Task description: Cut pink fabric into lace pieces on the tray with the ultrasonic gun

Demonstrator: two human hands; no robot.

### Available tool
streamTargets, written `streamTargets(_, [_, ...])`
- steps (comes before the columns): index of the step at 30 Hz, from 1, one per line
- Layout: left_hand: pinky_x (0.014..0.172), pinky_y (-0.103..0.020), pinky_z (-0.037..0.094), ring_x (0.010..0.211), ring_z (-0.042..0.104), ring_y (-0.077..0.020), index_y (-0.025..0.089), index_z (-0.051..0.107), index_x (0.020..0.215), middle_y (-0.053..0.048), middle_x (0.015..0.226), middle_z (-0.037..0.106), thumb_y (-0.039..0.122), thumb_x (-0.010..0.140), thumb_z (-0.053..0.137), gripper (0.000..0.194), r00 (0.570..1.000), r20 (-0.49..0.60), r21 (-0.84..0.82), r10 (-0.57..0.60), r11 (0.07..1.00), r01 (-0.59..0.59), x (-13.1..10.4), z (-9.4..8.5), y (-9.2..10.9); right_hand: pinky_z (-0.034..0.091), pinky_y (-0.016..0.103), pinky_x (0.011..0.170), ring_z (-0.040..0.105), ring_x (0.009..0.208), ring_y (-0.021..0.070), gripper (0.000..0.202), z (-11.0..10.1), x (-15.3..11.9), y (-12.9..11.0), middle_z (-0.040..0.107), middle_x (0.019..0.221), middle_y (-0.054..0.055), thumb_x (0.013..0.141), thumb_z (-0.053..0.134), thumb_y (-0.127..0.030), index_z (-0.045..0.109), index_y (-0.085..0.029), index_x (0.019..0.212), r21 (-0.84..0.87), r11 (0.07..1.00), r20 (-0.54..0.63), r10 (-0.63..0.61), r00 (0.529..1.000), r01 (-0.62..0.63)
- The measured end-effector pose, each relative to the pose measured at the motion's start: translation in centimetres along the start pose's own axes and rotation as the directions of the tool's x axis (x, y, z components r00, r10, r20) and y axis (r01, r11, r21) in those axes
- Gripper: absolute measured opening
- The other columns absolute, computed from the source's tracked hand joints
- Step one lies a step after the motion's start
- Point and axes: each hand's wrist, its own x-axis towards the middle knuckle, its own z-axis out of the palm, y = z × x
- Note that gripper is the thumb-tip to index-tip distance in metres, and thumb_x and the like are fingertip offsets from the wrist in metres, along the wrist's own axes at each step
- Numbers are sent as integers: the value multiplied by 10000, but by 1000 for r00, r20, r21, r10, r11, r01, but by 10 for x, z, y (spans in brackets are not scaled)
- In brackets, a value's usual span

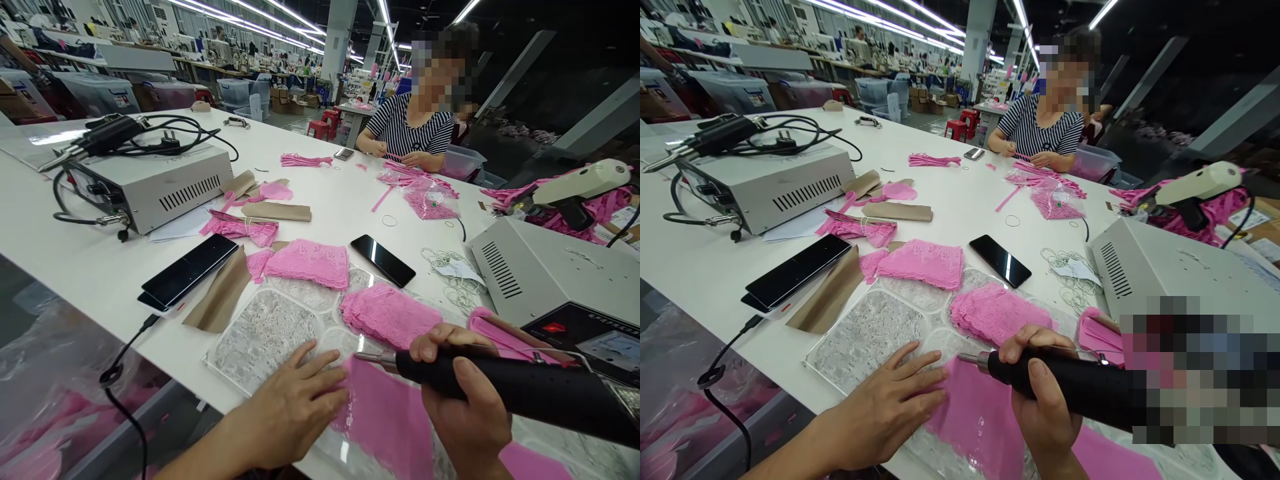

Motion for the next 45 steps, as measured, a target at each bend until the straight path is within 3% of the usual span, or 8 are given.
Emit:
streamTargets(9, [1165,-453,244,1281,494,-245,167,621,1114,-73,1231,647,181,942,488,219,1000,-2,-9,-6,1000,6,-1,-2,1,510,302,563,524,587,108,86,1,1,-2,515,741,-13,733,664,-258,599,-211,766,-24,1000,-1,14,1000,-14])
streamTargets(13, [1174,-420,234,1286,489,-234,165,618,1123,-65,1237,645,184,933,516,216,1000,-4,-10,0,1000,0,-10,-9,3,497,293,534,514,569,102,90,3,0,-5,519,747,-7,712,657,-262,610,-203,761,4,1000,-27,28,999,-28])
streamTargets(20, [1162,-382,259,1291,484,-213,195,599,1172,-37,1232,655,174,932,493,263,1000,-25,-37,-17,999,16,-30,-20,3,489,293,523,514,561,106,91,6,-8,-4,518,738,-7,725,647,-275,611,-210,777,9,998,56,57,997,-58])
streamTargets(29, [1178,-420,214,1313,456,-231,188,589,1176,-57,1259,634,183,909,510,279,1000,-6,-37,-18,999,17,-30,-16,4,491,292,522,508,561,107,85,9,-9,-3,522,727,-8,705,646,-256,614,-208,767,-5,998,39,60,997,-60])
streamTargets(38, [1186,-474,144,1329,424,-230,195,588,1164,-60,1274,616,285,944,515,249,999,-45,41,-19,999,21,-23,6,5,482,294,505,495,556,108,116,0,-10,-3,500,724,-13,685,642,-274,592,-195,754,-14,997,27,72,997,-71])
streamTargets(45, [1191,-464,113,1330,421,-247,171,589,1163,-61,1335,574,340,955,493,285,1000,-27,50,4,999,-2,-23,0,5,480,296,519,494,567,108,119,3,-11,-2,503,747,-9,706,642,-283,597,-206,784,-7,997,46,71,996,-71])
